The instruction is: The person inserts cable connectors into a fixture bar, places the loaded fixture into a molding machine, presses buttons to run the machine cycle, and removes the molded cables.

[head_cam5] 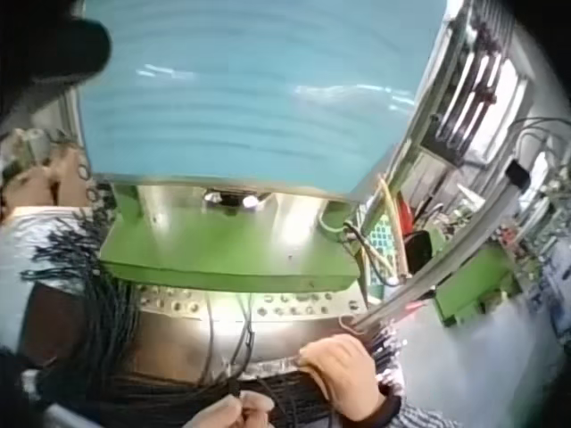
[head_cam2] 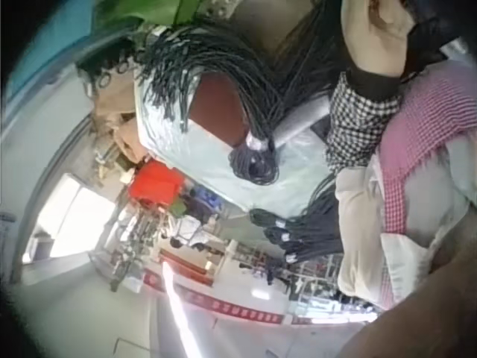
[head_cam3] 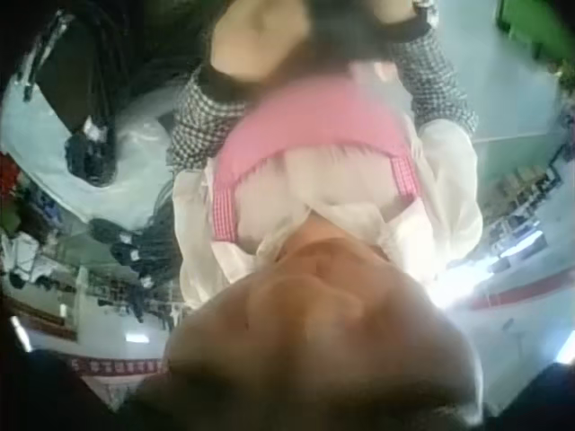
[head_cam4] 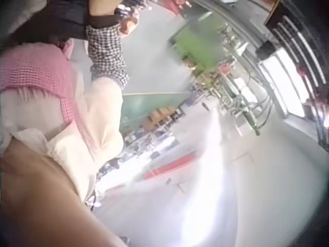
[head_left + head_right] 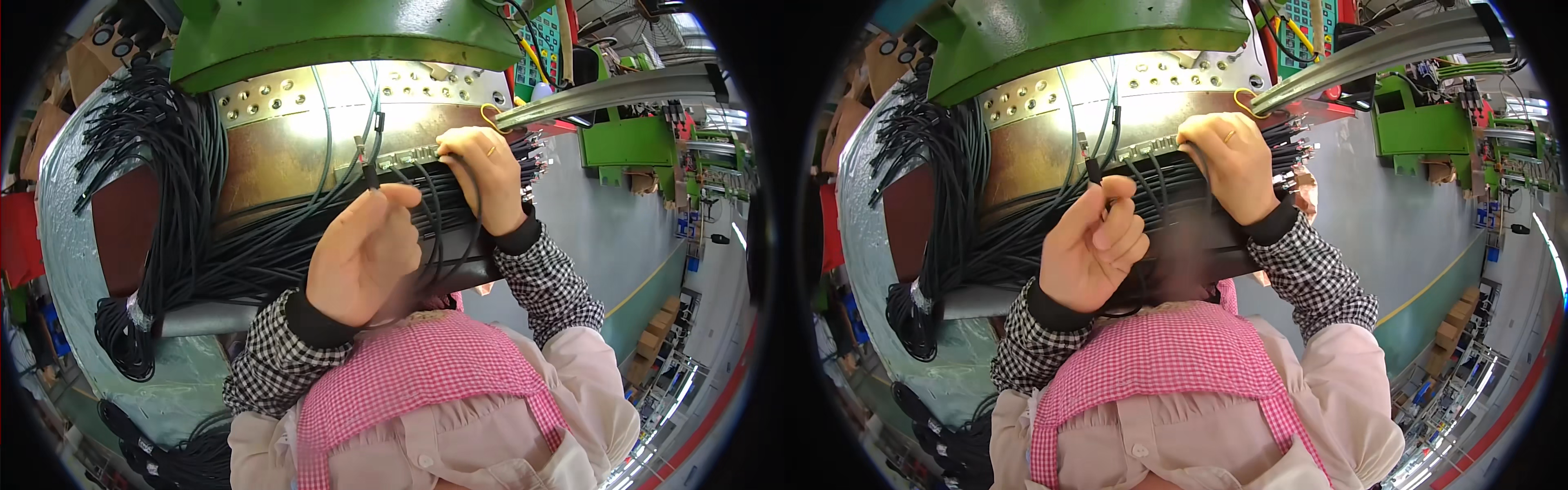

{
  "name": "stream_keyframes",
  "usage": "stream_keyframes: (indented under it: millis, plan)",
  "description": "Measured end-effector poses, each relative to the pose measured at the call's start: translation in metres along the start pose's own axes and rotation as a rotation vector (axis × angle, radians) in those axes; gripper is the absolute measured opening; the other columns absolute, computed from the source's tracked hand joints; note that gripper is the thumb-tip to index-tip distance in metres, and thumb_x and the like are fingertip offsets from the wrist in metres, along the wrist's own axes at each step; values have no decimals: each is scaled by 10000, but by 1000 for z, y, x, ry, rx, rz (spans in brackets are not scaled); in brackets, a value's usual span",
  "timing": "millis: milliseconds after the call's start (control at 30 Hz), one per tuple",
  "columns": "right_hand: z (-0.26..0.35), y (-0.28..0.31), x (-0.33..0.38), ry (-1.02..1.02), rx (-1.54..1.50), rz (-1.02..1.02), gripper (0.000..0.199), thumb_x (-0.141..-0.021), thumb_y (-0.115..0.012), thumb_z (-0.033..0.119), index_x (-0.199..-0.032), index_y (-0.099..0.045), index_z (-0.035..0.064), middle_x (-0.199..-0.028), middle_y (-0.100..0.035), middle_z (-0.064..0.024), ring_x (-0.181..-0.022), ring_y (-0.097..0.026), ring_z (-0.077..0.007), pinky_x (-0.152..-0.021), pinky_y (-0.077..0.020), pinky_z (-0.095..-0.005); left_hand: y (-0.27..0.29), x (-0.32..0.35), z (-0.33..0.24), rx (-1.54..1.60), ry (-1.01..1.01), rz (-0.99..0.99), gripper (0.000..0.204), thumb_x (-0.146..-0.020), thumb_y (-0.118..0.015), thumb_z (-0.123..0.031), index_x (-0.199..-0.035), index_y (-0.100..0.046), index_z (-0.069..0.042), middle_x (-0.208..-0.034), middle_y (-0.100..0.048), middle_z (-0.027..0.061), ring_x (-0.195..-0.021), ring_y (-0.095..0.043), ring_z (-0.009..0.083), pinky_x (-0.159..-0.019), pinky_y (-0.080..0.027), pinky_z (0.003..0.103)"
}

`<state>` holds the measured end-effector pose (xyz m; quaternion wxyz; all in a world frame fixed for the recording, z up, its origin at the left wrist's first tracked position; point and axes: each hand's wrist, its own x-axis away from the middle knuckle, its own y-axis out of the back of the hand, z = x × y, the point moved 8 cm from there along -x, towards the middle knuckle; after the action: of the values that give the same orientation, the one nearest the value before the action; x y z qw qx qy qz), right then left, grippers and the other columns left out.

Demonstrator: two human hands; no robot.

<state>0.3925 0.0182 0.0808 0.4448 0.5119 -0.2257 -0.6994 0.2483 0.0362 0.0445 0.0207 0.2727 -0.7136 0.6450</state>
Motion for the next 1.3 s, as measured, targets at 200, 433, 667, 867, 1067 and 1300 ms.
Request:
stream_keyframes:
  millis: [200, 433, 667, 867, 1067, 1300]
  plan:
    - [10, -7, -2, 29, 16, -4, 159, -760, -690, 88, -888, -595, 99, -850, -620, -19, -787, -570, -245, -761, -434, -360, -9, 2, 5, 177, 52, 187, 395, -1041, -305, -350, -1321, -458, -117, -564, -270, -50, -488, -237, 71, -497, -262, 233]
    - [57, 32, -39, 299, 1, -65, 317, -680, -711, 68, -993, -661, 88, -872, -613, -41, -764, -590, -229, -716, -483, -339, -11, 7, 3, 57, 73, 79, 301, -1038, -333, -246, -1099, -524, -21, -589, -331, -56, -502, -283, 61, -499, -270, 229]
    - [57, 9, -27, 269, 191, 101, 259, -709, -645, 44, -956, -569, 65, -820, -584, -61, -742, -576, -224, -634, -488, -320, -31, 27, 12, -601, 210, 218, 304, -1020, -383, -212, -1005, -554, 38, -682, -582, 56, -527, -513, 136, -500, -417, 237]
    - [9, 5, -7, -82, -107, 13, 188, -767, -674, 12, -932, -595, 52, -845, -628, -63, -810, -594, -274, -698, -481, -352, -42, 46, -5, -1713, -389, 277, 156, -912, -556, -84, -1010, -612, 24, -833, -625, 106, -668, -640, 221, -621, -498, 291]
    - [15, -2, 3, 32, -13, -16, 211, -740, -695, 11, -917, -593, 66, -844, -619, -51, -803, -615, -251, -666, -502, -344, -43, 48, -11, -1691, -400, 286, 164, -846, -620, -46, -1003, -619, 3, -827, -608, 96, -715, -635, 243, -637, -490, 305]
    - [16, -6, 7, 50, 37, -46, 190, -747, -683, 37, -910, -593, 76, -825, -600, -36, -778, -594, -245, -691, -487, -349, -40, 45, -50, -1712, -551, 181, 184, -829, -640, -96, -999, -623, -27, -869, -598, 142, -806, -613, 297, -697, -481, 353]
